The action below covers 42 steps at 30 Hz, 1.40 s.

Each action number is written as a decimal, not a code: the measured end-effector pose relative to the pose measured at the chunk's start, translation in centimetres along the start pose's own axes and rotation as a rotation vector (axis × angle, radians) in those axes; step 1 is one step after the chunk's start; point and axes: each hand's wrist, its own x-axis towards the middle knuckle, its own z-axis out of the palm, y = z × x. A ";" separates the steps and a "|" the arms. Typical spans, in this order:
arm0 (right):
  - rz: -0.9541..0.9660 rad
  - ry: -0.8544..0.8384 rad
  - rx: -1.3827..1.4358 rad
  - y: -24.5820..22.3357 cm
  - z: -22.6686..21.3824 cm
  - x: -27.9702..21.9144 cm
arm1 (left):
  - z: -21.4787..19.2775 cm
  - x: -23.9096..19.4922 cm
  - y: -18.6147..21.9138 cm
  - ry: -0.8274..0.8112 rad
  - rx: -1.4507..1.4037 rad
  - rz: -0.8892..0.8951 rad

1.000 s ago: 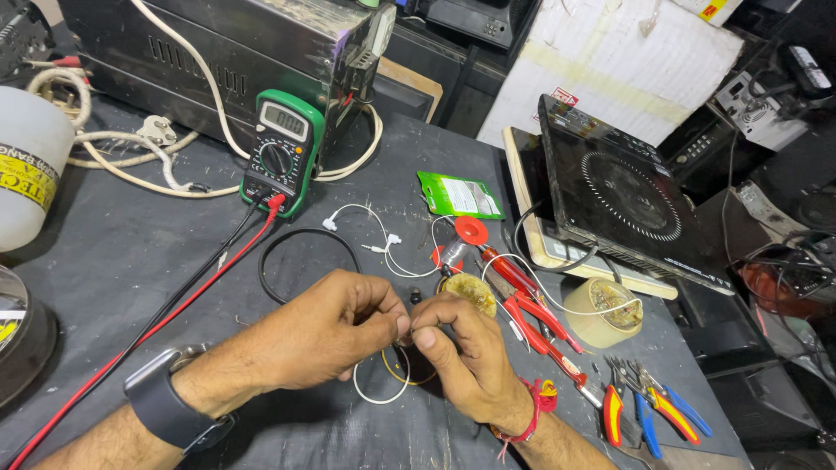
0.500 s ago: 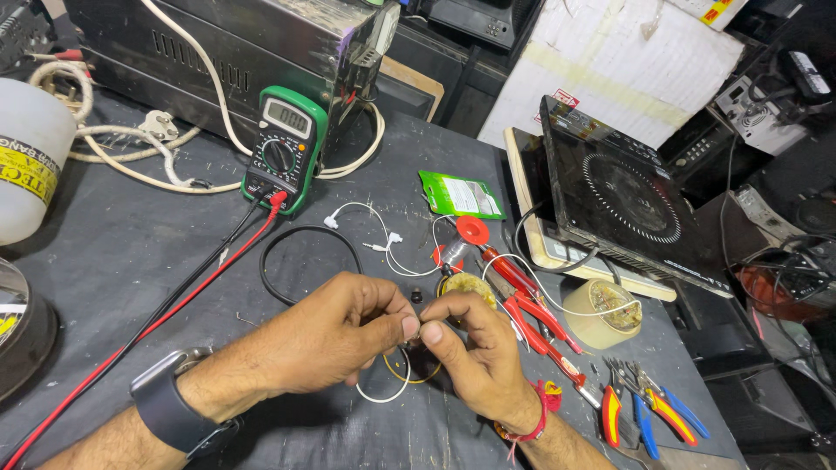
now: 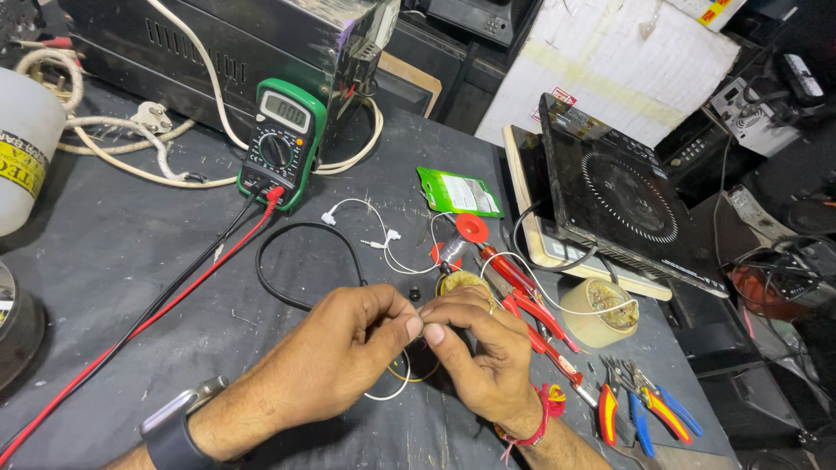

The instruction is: The person strips and twists wires, then uses a soldering iron to join them to a small cylindrical component. They repeatedly heat the joint, apply solder, and trim excess wire with pliers. The work is performed on a cluttered electronics workbench with a multimeter and other tools visible.

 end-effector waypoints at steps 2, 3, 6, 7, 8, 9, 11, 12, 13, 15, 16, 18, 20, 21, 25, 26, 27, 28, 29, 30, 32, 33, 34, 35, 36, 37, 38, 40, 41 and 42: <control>-0.039 -0.012 -0.037 -0.2 -0.2 0.2 | 0.1 0.1 -0.1 0.010 -0.020 -0.029; -0.056 -0.021 -0.052 -0.4 -0.4 0.2 | 0.2 0.1 -0.2 0.015 -0.030 -0.043; -0.056 0.006 -0.062 -0.4 -0.2 0.2 | 0.3 0.2 -0.7 0.026 -0.026 0.022; -0.048 0.025 -0.060 -0.3 0.0 0.2 | 0.4 0.2 -0.8 0.024 -0.033 0.028; -0.021 0.026 -0.040 -0.2 0.0 0.2 | 0.4 0.3 -1.0 0.019 -0.041 0.035; 0.005 0.027 -0.021 -0.1 0.0 0.1 | 0.5 0.3 -1.1 0.015 -0.048 0.041; 0.044 0.032 0.003 0.0 0.0 -0.1 | 0.6 0.2 -1.3 0.019 -0.041 0.029; 0.054 0.037 0.008 0.0 0.1 -0.2 | 0.6 0.2 -1.3 0.023 -0.036 0.024; 0.063 0.043 0.014 0.1 0.1 -0.3 | 0.7 0.2 -1.3 0.030 -0.058 0.030; 0.110 0.042 0.037 0.1 0.0 -0.3 | 0.9 0.2 -1.1 0.044 -0.100 0.043; 0.136 0.042 0.047 0.1 -0.1 -0.3 | 1.0 0.2 -1.0 0.053 -0.086 0.028; 0.139 0.051 0.037 0.3 0.0 -0.4 | 1.2 0.2 -0.8 0.071 -0.059 0.000; 0.170 0.044 0.040 0.4 0.0 -0.4 | 1.3 0.0 -0.7 0.089 0.009 0.006; 0.199 0.034 0.048 0.4 -0.1 -0.5 | 1.3 0.0 -0.7 0.099 0.043 0.008; 0.341 -0.034 0.248 0.8 -0.4 -0.6 | 1.3 0.0 -0.8 0.105 0.028 0.076; 0.357 -0.038 0.265 0.8 -0.4 -0.7 | 1.3 0.1 -0.9 0.078 -0.011 0.044; 0.374 -0.043 0.283 0.9 -0.3 -0.7 | 1.2 0.1 -0.9 0.051 -0.050 0.011; 0.389 -0.048 0.300 1.0 -0.3 -0.8 | 1.2 0.1 -1.0 0.042 -0.075 -0.051; 0.394 -0.045 0.315 1.0 -0.2 -0.8 | 1.2 0.1 -1.1 0.033 -0.101 -0.113; 0.397 -0.040 0.329 1.0 -0.2 -0.9 | 1.1 0.1 -1.2 0.023 -0.125 -0.174; 0.399 -0.031 0.347 1.1 0.0 -0.9 | 1.4 0.2 -1.4 0.044 -0.162 -0.109; 0.397 -0.027 0.350 1.1 0.0 -1.0 | 1.5 0.2 -1.6 0.055 -0.180 -0.078; 0.393 -0.024 0.354 1.2 0.1 -0.9 | 1.6 0.3 -1.7 0.061 -0.196 -0.061; 0.395 -0.030 0.334 1.2 0.1 -0.9 | 1.7 0.5 -1.8 0.068 -0.212 -0.045; 0.398 -0.037 0.315 1.1 0.0 -1.0 | 1.7 0.5 -1.8 0.076 -0.229 -0.029; 0.400 -0.045 0.296 1.1 0.0 -1.0 | 1.7 0.4 -1.8 0.090 -0.201 -0.047; 0.392 -0.057 0.294 1.0 0.0 -0.9 | 1.7 0.3 -1.7 0.104 -0.172 -0.066; 0.376 -0.078 0.288 1.0 -0.3 -0.8 | 1.6 0.1 -1.4 0.136 -0.069 -0.043; 0.367 -0.094 0.281 1.0 -0.4 -0.7 | 1.5 -0.1 -1.2 0.154 0.005 -0.002; 0.359 -0.110 0.274 1.0 -0.5 -0.7 | 1.5 -0.3 -1.0 0.172 0.077 0.039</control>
